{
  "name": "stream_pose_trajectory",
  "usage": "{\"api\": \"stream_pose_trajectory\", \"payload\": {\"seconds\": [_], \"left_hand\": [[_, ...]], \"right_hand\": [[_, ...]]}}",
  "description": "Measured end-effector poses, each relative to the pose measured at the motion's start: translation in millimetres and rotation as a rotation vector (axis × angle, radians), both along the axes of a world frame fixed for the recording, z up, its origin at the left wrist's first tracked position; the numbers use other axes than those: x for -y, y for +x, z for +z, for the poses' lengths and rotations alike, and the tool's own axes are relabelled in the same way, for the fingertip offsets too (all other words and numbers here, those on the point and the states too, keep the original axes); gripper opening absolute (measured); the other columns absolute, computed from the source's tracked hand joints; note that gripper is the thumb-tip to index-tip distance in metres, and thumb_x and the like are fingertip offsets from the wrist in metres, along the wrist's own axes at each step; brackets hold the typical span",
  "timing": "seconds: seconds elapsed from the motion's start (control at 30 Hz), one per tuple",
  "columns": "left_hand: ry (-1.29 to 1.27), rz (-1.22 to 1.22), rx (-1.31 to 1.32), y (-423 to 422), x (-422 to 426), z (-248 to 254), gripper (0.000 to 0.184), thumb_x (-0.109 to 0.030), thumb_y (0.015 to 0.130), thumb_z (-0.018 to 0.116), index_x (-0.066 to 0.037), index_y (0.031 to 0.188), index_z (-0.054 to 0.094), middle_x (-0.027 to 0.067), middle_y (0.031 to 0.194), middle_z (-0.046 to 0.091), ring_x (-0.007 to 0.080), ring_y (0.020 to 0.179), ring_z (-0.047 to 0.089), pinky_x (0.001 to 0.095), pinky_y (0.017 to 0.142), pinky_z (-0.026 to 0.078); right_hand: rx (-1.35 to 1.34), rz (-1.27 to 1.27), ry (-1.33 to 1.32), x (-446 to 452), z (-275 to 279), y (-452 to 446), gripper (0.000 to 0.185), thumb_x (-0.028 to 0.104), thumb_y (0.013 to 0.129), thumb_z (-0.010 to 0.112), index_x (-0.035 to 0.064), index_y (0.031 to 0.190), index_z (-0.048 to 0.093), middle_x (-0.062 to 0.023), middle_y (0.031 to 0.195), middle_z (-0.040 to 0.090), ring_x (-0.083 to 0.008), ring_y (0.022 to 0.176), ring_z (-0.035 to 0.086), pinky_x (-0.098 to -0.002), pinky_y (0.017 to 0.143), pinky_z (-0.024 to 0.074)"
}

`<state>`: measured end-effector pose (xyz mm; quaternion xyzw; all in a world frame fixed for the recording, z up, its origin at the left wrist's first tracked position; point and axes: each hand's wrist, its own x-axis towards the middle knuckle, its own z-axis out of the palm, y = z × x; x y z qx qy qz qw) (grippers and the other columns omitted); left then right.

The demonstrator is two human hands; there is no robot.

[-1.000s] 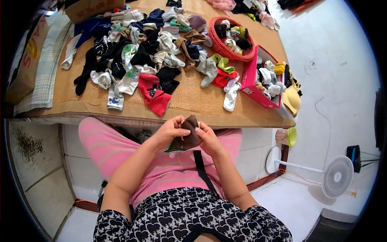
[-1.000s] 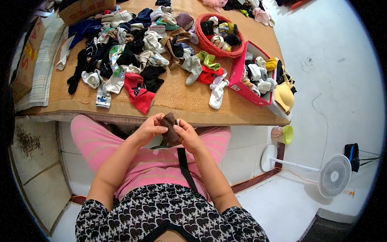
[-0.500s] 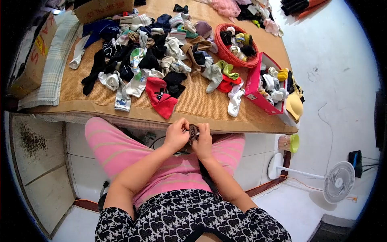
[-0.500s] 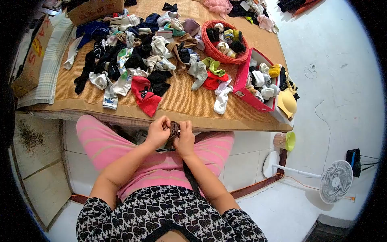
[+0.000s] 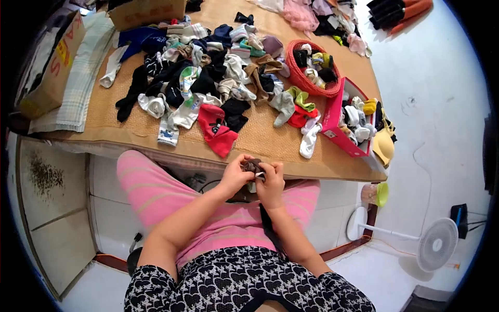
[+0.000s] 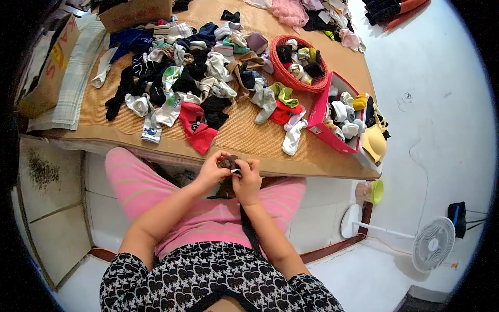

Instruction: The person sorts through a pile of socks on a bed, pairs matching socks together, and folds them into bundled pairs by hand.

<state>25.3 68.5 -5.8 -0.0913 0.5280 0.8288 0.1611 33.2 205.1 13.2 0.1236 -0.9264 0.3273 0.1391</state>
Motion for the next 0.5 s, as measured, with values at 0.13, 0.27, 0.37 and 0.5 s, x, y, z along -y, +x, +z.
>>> {"api": "stream_pose_trajectory", "payload": {"seconds": [0.13,0.27,0.37,0.5], "left_hand": [[0.076,0.166,-0.008,0,1,-4,0.033,0.009,0.067,0.054,-0.002,0.098,0.056,0.0039,0.092,0.059,0.0117,0.079,0.058,0.0245,0.069,0.049],[0.135,0.169,0.025,-1,9,-3,0.036,0.013,0.069,0.052,-0.001,0.101,0.062,0.0057,0.096,0.064,0.0136,0.087,0.061,0.0275,0.079,0.05],[0.021,0.121,-0.099,1,4,-16,0.036,0.012,0.071,0.052,-0.001,0.103,0.062,0.0048,0.098,0.058,0.0146,0.09,0.059,0.0264,0.075,0.05],[0.008,0.006,-0.093,4,1,-9,0.044,-0.005,0.079,0.061,-0.004,0.122,0.051,0.0054,0.111,0.046,0.014,0.094,0.054,0.0267,0.074,0.049]], "right_hand": [[0.188,0.025,-0.108,5,12,5,0.033,0.004,0.07,0.064,0.0109,0.102,0.057,-0.0133,0.105,0.048,-0.0302,0.079,0.06,-0.037,0.062,0.0508],[0.425,0.2,-0.569,0,-7,2,0.034,0.002,0.077,0.062,0.0069,0.108,0.052,-0.0102,0.123,0.043,-0.0204,0.083,0.062,-0.0288,0.063,0.0522],[0.702,0.24,-0.877,-7,-13,-3,0.033,0.0,0.079,0.06,0.006,0.109,0.047,-0.0078,0.121,0.045,-0.0158,0.083,0.061,-0.0254,0.062,0.0516],[0.766,0.113,-0.869,-18,-5,-25,0.029,-0.001,0.079,0.056,0.0064,0.106,0.048,-0.0049,0.092,0.058,-0.0125,0.076,0.06,-0.0238,0.06,0.0505]]}}
